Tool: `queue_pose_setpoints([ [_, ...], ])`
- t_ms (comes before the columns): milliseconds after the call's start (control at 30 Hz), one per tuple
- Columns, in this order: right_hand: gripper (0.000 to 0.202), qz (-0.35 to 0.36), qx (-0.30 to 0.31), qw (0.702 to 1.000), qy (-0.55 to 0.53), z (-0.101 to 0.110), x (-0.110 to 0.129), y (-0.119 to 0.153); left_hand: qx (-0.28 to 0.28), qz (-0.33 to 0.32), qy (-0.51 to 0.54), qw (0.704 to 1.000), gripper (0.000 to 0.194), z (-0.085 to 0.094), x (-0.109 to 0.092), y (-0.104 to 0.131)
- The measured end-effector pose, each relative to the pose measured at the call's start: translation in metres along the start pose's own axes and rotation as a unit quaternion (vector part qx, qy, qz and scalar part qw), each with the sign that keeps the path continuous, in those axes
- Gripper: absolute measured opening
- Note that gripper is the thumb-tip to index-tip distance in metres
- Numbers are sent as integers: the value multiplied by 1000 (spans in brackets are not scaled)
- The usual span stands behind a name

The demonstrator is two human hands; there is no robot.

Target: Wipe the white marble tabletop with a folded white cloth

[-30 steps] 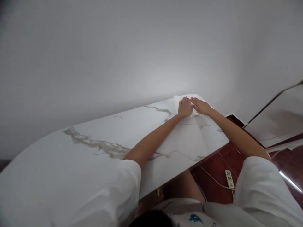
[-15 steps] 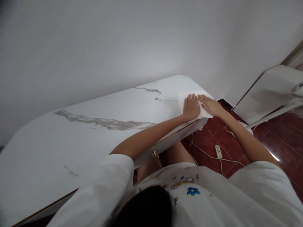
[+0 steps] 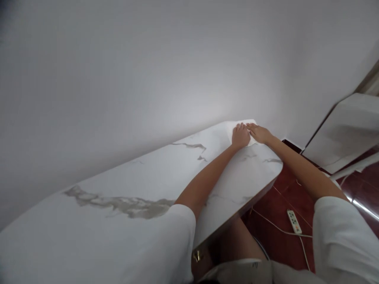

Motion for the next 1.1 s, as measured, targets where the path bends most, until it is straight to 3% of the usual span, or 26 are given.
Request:
queue_pose_setpoints([
  [200, 51, 29, -15, 999, 12, -31, 14, -81, 38, 30, -19, 999, 50, 3, 75, -31],
  [300, 51, 48, -16, 999, 12, -41, 47, -110, 34, 41, -30, 998, 48, 18, 111, -23],
  [400, 52, 65, 0, 998, 12, -50, 96, -130, 24, 56, -40, 997, 45, 39, 148, 3],
  [667, 50, 122, -9, 992, 8, -51, 282, -149, 34, 86, -61, 994, 44, 106, 257, 112],
  [800, 48, 145, 2, 989, 9, -51, 384, -158, 39, 115, -41, 992, 48, 143, 328, 173],
  [967, 44, 138, 14, 990, -22, -56, 506, -171, 5, 218, 37, 975, 49, 193, 432, 264],
  [1100, 45, 132, 30, 988, -68, -59, 593, -176, -33, 223, 18, 974, 50, 237, 484, 338],
])
Point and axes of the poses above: each hand's wrist, its own y-axis away from the middle knuckle, its own z-axis out of the back of the hand, x = y × z, the point moved 10 cm from there along -y, towards the middle knuckle, and after that the axes turned 6 degrees about y, right-handed, at the moved point
